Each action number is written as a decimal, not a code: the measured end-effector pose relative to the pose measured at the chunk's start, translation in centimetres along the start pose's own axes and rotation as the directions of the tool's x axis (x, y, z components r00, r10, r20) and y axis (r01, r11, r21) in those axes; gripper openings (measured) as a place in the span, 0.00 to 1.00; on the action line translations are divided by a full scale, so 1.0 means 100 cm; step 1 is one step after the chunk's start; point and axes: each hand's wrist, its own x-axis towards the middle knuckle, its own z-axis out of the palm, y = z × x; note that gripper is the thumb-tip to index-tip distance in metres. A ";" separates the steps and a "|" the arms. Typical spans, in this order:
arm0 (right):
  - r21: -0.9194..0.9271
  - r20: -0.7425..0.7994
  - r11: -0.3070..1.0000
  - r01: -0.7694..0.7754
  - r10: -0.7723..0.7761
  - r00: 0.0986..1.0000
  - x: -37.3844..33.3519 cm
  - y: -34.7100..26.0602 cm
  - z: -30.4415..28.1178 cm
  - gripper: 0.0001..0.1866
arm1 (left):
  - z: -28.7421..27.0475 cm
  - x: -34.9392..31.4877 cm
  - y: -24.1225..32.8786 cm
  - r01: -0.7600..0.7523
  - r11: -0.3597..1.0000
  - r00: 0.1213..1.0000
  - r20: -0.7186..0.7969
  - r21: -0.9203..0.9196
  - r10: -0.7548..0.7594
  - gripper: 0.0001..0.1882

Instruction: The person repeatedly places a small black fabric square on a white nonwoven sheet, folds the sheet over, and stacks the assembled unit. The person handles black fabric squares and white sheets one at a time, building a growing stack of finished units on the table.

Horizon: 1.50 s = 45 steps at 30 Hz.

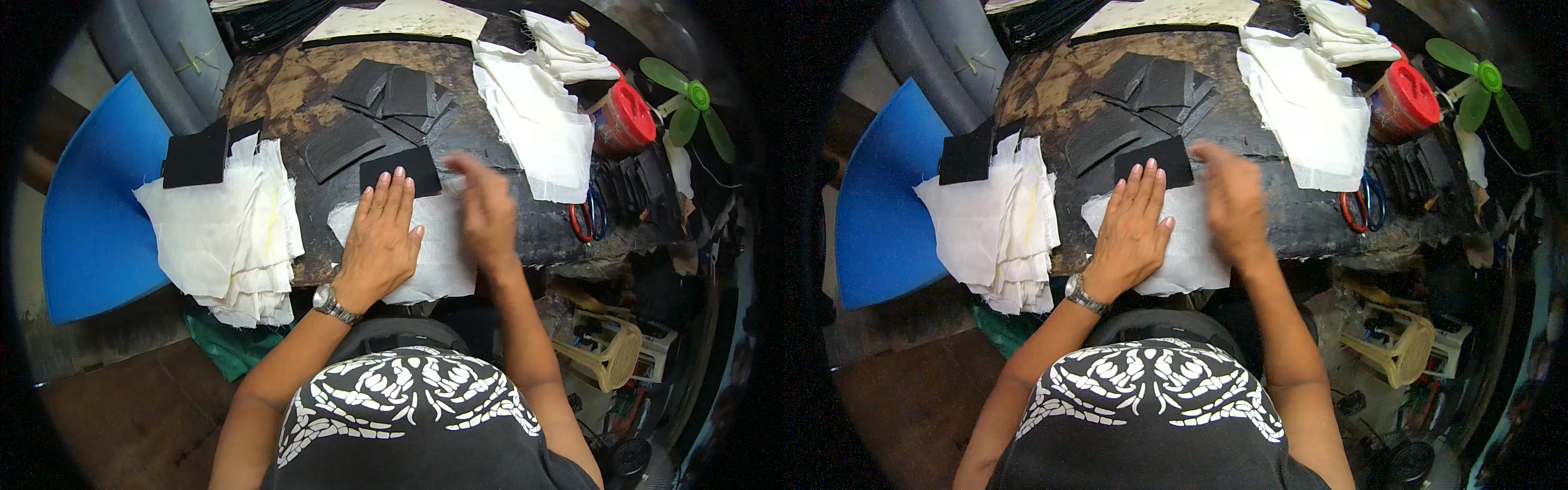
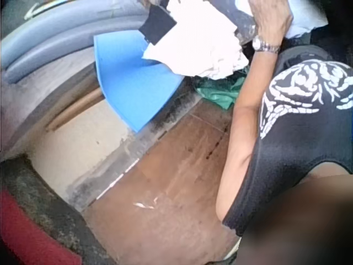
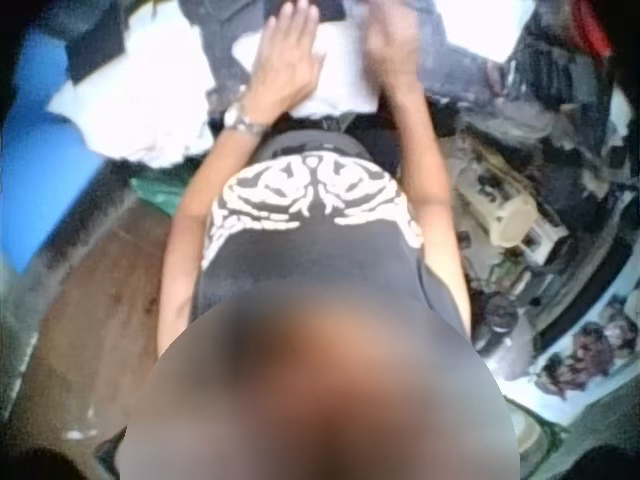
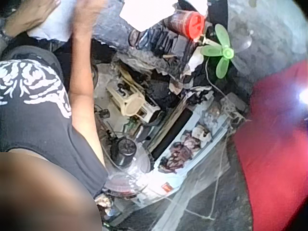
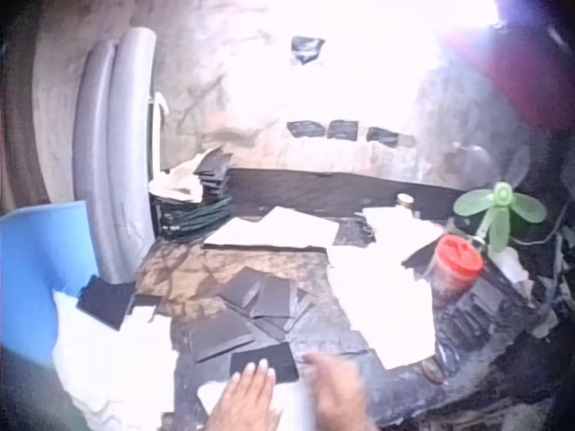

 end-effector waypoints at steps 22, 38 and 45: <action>-0.477 -0.098 0.867 -0.143 0.108 0.989 -0.002 0.090 -0.062 0.06 | -0.062 0.002 -0.020 0.310 0.665 0.917 0.030 -0.680 -0.397 0.08; -0.552 -0.052 0.807 -0.209 0.216 0.975 0.105 0.167 -0.032 0.12 | -0.225 -0.016 -0.185 0.473 0.874 0.848 -0.326 0.110 -0.418 0.14; -0.393 -0.220 0.891 -0.229 0.151 0.964 0.136 0.162 -0.060 0.11 | -0.100 0.075 -0.065 -0.339 0.926 0.940 -0.029 -0.164 0.339 0.16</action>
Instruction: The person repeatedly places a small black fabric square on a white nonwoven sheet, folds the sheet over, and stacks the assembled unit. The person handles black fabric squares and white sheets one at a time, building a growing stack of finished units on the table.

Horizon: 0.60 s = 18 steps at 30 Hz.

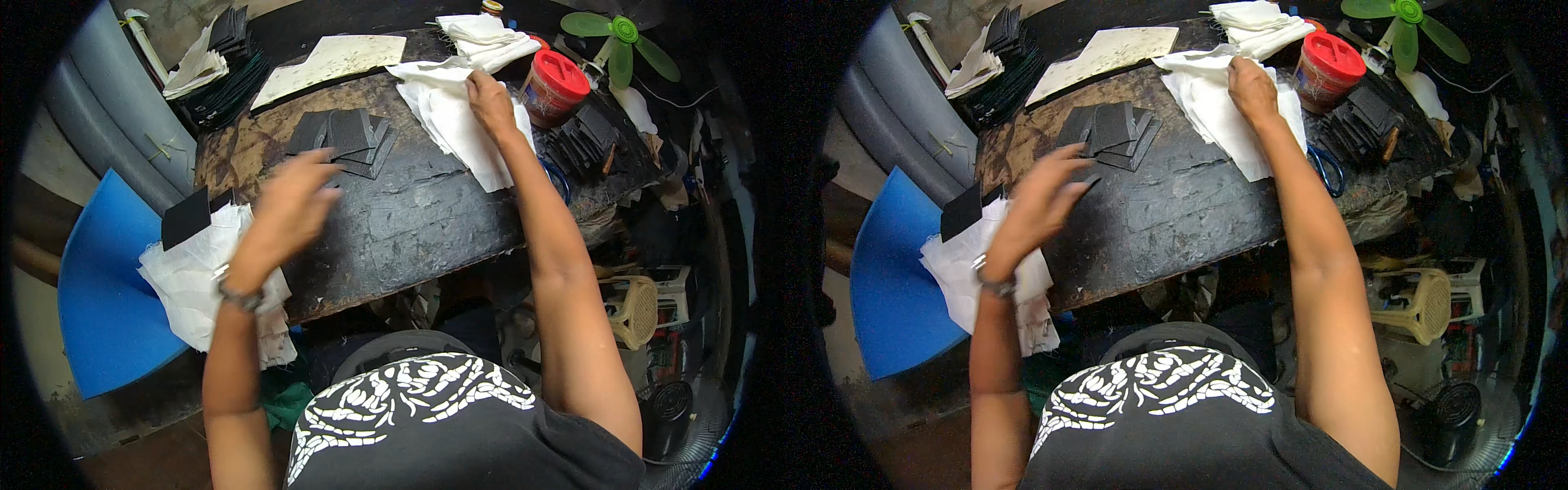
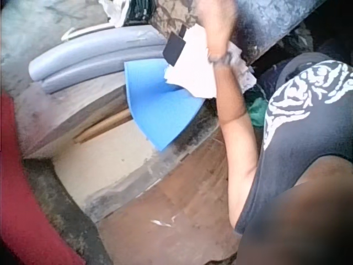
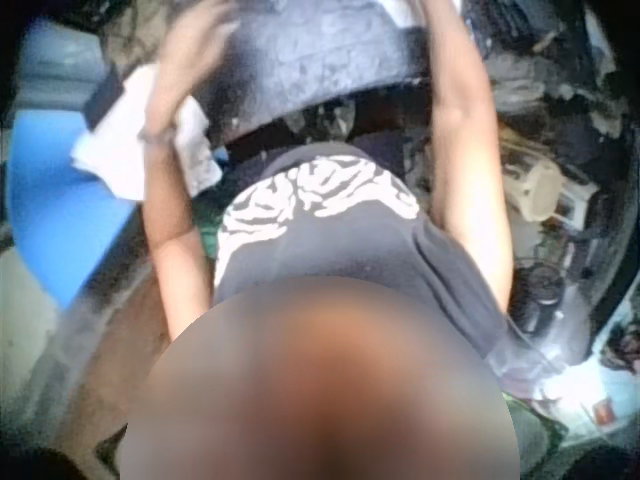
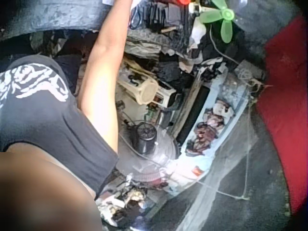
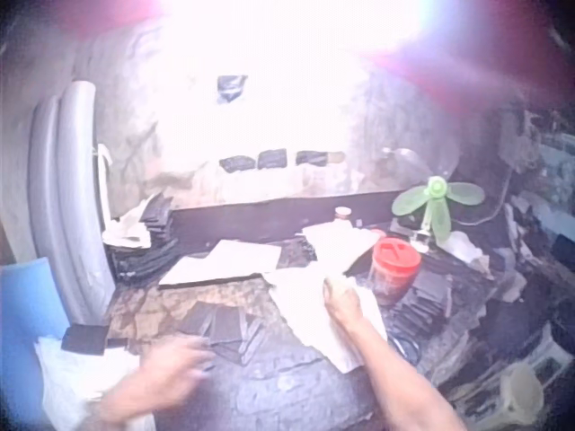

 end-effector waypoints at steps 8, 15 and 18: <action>-0.003 0.220 0.994 0.110 -0.107 0.970 0.026 -0.017 -0.043 0.11 | 0.156 0.155 0.028 -0.003 0.993 0.997 0.072 0.122 -0.006 0.25; 0.075 -0.318 0.961 0.266 -0.230 0.920 0.103 -0.038 -0.109 0.11 | 0.188 0.161 0.009 0.118 0.951 0.974 0.154 0.286 -0.167 0.28; 0.057 -0.268 0.918 0.393 -0.365 0.892 0.120 -0.079 -0.164 0.09 | 0.185 0.170 -0.001 0.156 0.970 0.947 0.250 0.184 -0.200 0.32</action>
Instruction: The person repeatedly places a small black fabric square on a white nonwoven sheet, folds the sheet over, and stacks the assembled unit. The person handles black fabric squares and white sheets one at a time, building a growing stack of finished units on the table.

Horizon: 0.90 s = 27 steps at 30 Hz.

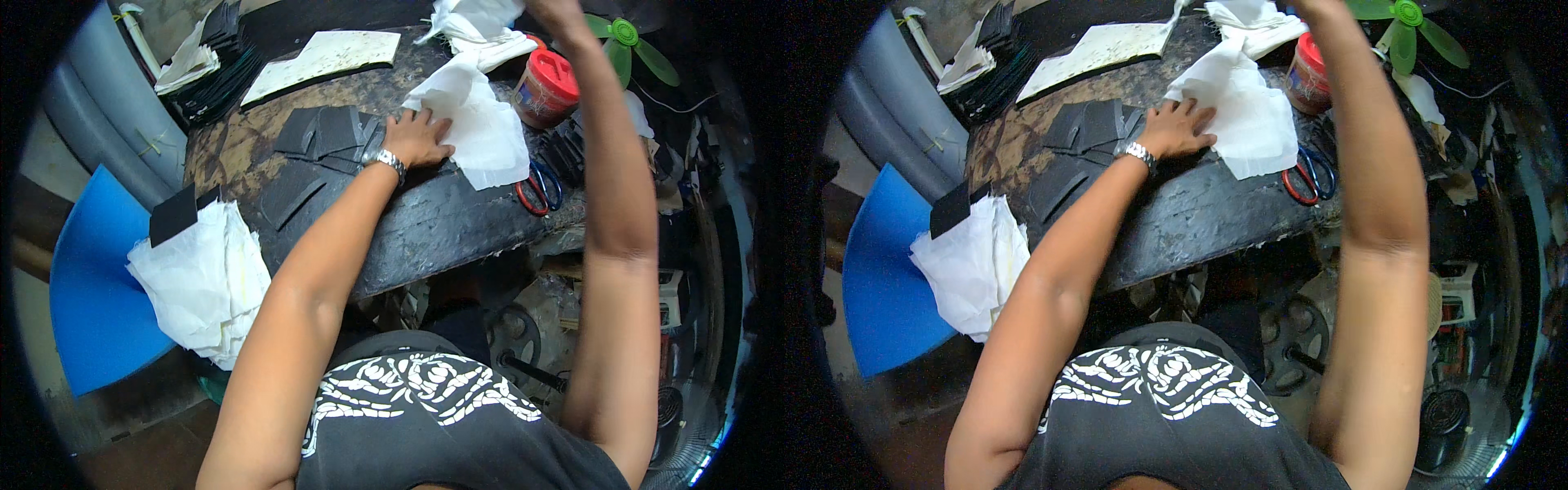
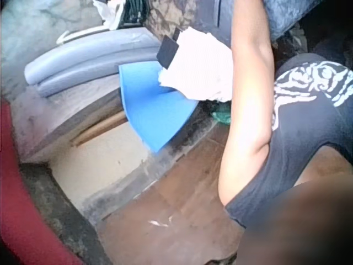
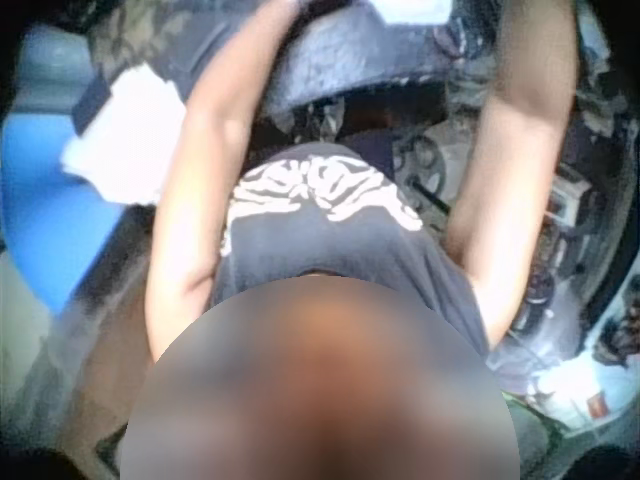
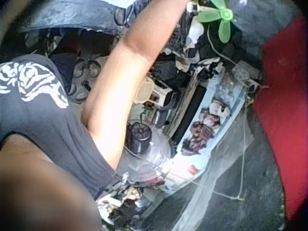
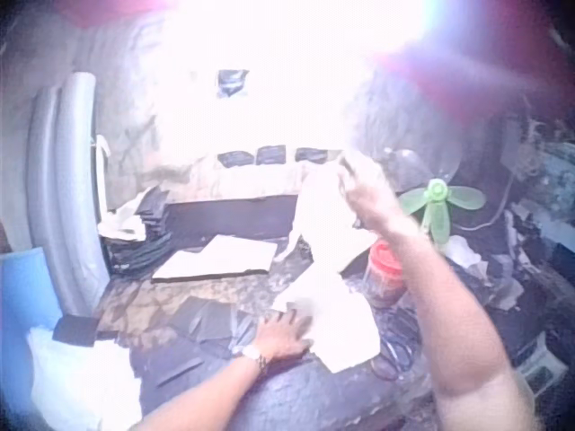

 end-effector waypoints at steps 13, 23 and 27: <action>0.344 0.618 0.937 0.054 -0.269 0.739 -0.231 -0.164 -0.021 0.04 | -0.113 -0.117 -0.079 0.284 0.076 0.909 0.244 -0.956 -0.337 0.24; -0.064 0.527 0.991 -0.117 0.133 0.839 -0.306 -0.143 0.029 0.17 | -0.037 -0.222 0.006 -0.088 0.984 0.896 -0.443 -0.156 0.010 0.25; -0.001 0.518 0.984 -0.179 0.154 0.841 -0.315 -0.132 0.032 0.22 | -0.030 -0.205 -0.013 0.300 0.686 0.783 -0.240 -0.663 -0.574 0.38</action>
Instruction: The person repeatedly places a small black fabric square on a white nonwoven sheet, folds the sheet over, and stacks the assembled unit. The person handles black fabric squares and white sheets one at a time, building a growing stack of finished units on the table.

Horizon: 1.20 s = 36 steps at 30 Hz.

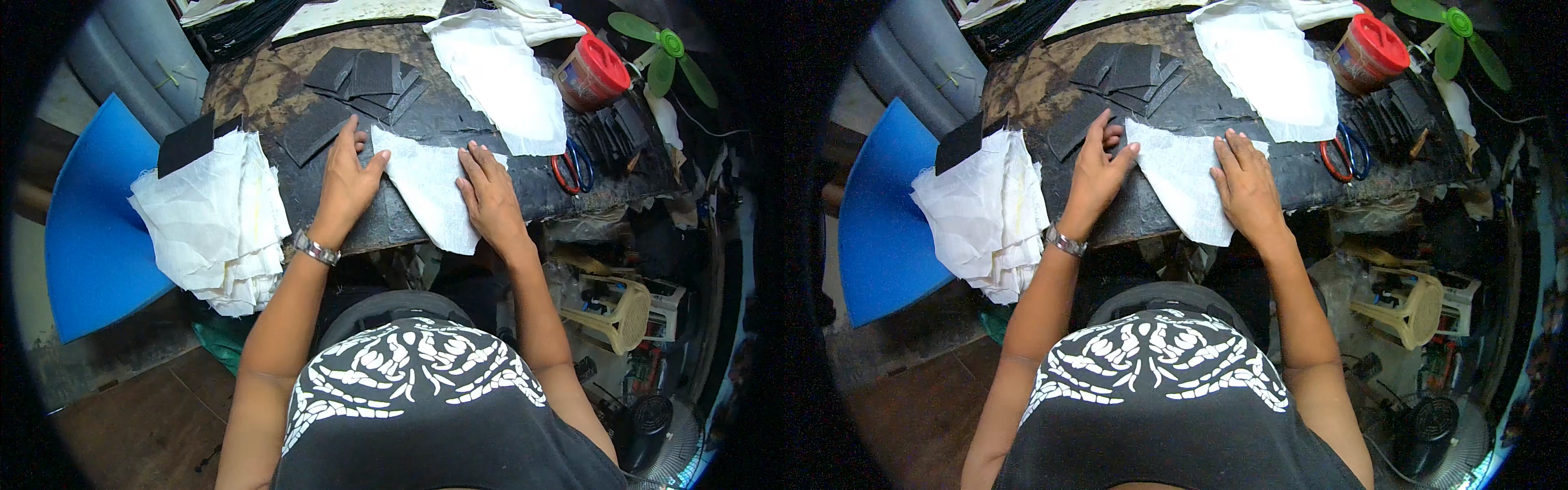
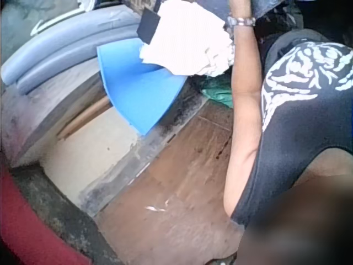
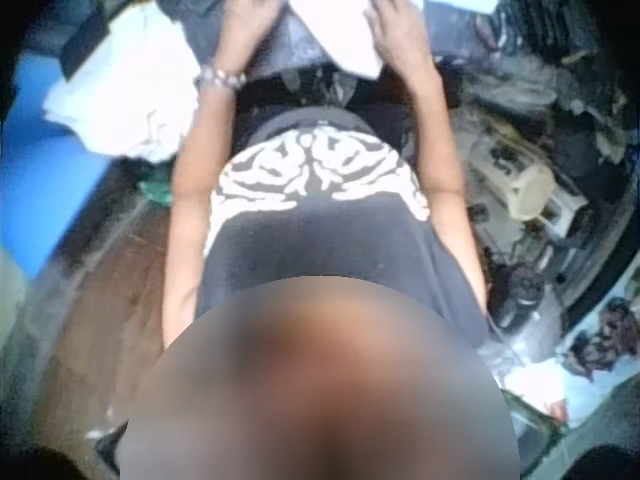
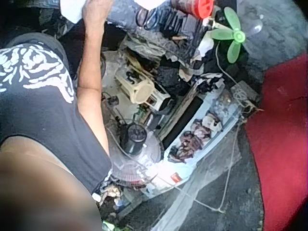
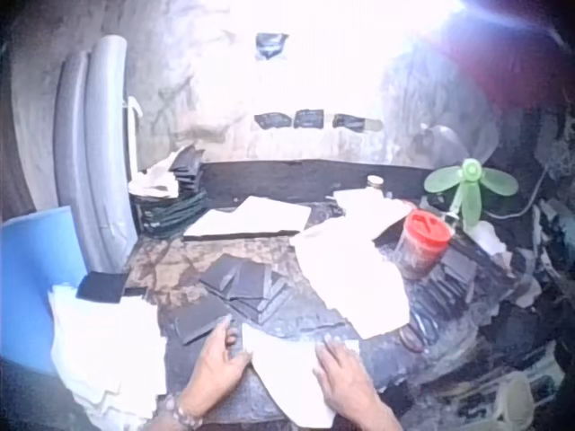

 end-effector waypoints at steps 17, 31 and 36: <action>0.040 0.272 0.991 0.130 -0.136 0.953 0.041 -0.048 -0.003 0.29 | -0.078 -0.033 -0.006 -0.189 0.890 0.978 0.000 0.414 0.208 0.30; 0.675 0.379 0.522 -0.521 0.361 0.852 0.084 -0.038 -0.007 0.24 | -0.069 0.013 0.021 0.075 0.638 0.985 -0.043 -0.766 -0.168 0.07; 0.922 0.283 0.228 -0.313 0.156 0.946 0.092 -0.057 -0.011 0.16 | -0.029 -0.010 0.049 0.129 0.729 0.991 0.059 -0.673 -0.120 0.09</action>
